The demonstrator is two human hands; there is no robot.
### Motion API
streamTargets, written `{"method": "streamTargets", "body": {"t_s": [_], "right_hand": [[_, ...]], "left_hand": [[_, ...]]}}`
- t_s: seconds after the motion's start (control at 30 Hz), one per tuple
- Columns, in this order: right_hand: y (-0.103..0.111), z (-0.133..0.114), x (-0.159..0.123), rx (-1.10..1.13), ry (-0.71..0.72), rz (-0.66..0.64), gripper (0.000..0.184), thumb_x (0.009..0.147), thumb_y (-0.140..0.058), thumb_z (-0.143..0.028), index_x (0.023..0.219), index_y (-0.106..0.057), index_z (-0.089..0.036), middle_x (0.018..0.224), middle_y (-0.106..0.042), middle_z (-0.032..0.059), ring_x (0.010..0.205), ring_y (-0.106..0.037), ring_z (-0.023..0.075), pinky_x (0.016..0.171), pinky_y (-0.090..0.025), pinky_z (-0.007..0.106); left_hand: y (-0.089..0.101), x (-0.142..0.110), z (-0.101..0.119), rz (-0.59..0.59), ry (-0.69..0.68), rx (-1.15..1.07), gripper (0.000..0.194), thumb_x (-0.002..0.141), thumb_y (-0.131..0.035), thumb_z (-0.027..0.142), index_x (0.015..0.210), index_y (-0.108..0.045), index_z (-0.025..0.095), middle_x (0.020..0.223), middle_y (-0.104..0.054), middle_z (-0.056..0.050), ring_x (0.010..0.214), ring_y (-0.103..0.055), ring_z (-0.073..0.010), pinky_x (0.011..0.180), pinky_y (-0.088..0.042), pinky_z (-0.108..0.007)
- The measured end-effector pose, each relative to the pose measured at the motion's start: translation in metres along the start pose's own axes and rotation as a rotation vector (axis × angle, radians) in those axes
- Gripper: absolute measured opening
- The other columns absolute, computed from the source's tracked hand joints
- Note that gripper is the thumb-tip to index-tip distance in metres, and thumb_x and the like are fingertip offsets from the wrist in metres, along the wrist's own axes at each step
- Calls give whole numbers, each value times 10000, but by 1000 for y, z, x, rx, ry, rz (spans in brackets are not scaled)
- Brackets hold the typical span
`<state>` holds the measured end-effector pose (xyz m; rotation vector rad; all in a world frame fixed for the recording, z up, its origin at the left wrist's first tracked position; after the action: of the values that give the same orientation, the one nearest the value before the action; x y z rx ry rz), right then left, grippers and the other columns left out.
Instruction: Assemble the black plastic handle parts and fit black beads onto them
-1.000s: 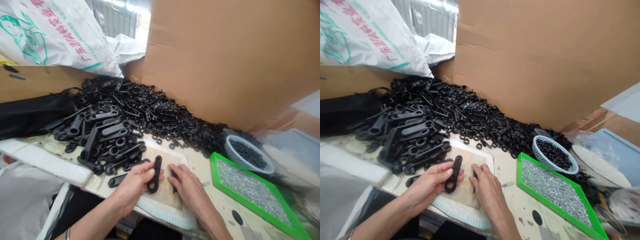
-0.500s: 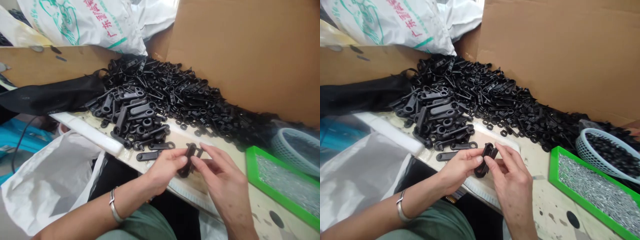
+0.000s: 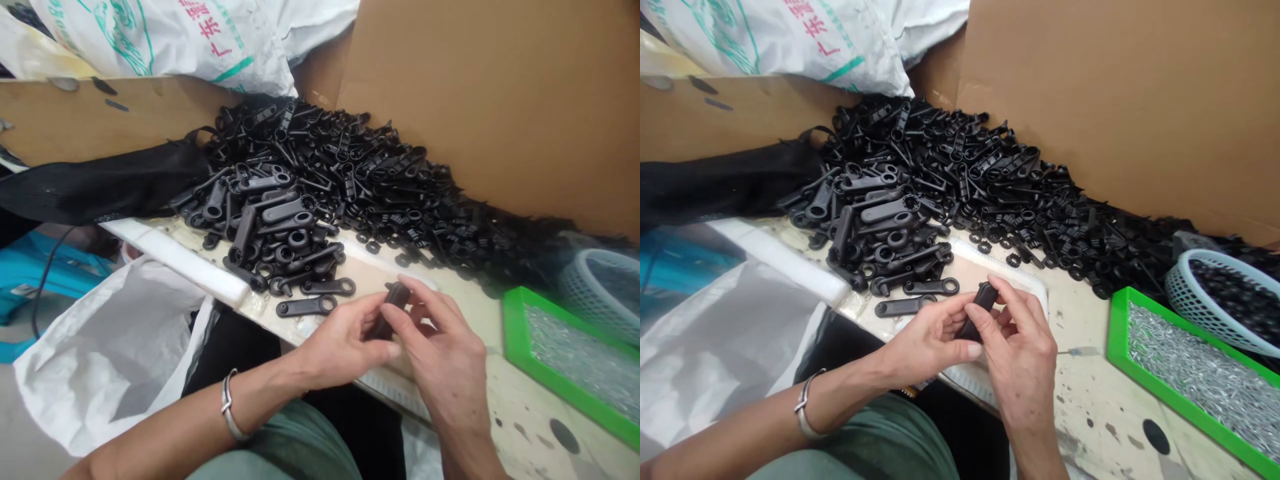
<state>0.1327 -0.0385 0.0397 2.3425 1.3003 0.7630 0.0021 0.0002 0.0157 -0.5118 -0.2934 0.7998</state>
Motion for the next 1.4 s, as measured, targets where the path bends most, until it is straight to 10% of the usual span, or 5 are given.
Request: {"method": "streamTargets", "body": {"t_s": [0.33,0.9,1.4], "right_hand": [[2,15,5,648,-407,-447,553,791,-799,-547,1269,-688,-292,1058,-773,82,963,-740,263,827,-622,413],[5,13,-5,482,-104,-355,100,869,-778,-353,964,-805,-346,1000,-798,-26,911,-750,151,809,-607,209],[7,22,-4,567,-158,-419,192,861,-769,-259,1029,-796,-348,1005,-802,-53,863,-758,113,763,-600,138]], "left_hand": [[1,-3,9,-46,-31,239,329,892,-590,120,1167,-743,214,1231,-673,-54,1177,-606,-240,1022,-460,-324],[-5,-6,13,79,24,491,202,863,-625,83,895,-797,183,735,-682,10,896,-667,-192,849,-487,-258],[2,-1,14,-95,52,511,235,920,-602,168,1093,-752,117,962,-743,-41,867,-650,-162,779,-482,-252]]}}
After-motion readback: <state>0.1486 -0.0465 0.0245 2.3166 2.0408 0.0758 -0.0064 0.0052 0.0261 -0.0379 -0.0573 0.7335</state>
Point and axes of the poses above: each hand's wrist, its own x-axis towards the middle knuckle, its own y-axis out of the back of the hand, z = x × y, the point moved 2 cm from there along x, towards the middle knuckle
